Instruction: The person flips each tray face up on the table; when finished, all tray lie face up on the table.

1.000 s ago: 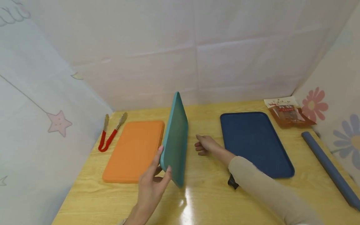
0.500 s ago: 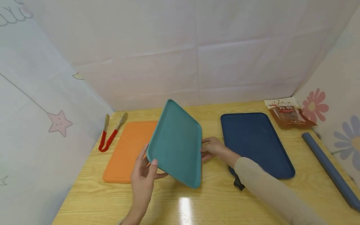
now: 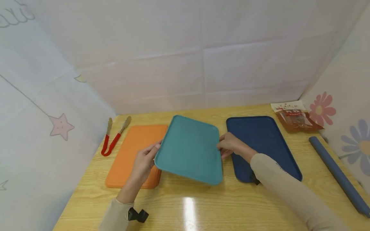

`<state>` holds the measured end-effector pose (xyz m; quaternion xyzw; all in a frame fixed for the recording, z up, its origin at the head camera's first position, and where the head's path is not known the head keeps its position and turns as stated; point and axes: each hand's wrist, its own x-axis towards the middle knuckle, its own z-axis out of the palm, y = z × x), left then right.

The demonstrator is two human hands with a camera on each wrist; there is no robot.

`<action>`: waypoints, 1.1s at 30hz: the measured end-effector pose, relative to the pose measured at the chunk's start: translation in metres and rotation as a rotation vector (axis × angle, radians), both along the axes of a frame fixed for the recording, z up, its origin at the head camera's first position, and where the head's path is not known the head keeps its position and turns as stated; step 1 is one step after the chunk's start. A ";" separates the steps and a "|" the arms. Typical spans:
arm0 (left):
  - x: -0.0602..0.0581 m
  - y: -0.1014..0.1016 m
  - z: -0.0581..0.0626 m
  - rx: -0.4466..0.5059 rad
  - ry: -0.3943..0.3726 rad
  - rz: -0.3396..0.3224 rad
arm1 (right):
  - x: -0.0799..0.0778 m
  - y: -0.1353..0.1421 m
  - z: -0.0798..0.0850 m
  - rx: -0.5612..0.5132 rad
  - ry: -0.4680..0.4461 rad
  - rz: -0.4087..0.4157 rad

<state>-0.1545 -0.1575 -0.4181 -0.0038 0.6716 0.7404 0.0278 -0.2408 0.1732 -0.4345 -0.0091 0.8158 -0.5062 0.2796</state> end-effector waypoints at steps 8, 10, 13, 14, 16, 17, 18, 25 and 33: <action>-0.030 -0.002 -0.018 -0.207 -0.201 -0.182 | -0.012 0.012 0.005 0.154 0.112 0.088; -0.035 0.001 -0.024 -0.230 -0.208 -0.179 | -0.017 0.012 0.005 0.183 0.121 0.086; -0.041 0.006 -0.031 -0.277 -0.190 -0.157 | -0.024 0.012 0.004 0.210 0.126 0.083; -0.042 0.008 -0.032 -0.294 -0.186 -0.144 | -0.026 0.011 0.003 0.219 0.125 0.081; -0.044 0.011 -0.036 -0.342 -0.158 -0.127 | -0.030 0.010 0.002 0.231 0.122 0.078; -0.044 0.013 -0.037 -0.361 -0.148 -0.118 | -0.032 0.009 0.001 0.236 0.120 0.077; -0.044 0.015 -0.038 -0.381 -0.136 -0.108 | -0.033 0.009 0.000 0.242 0.118 0.075; -0.047 0.023 -0.048 -0.557 -0.015 -0.095 | -0.039 0.006 -0.008 0.281 0.117 0.044; -0.050 0.024 -0.053 -0.831 0.103 -0.077 | -0.027 -0.005 -0.005 0.464 0.320 0.105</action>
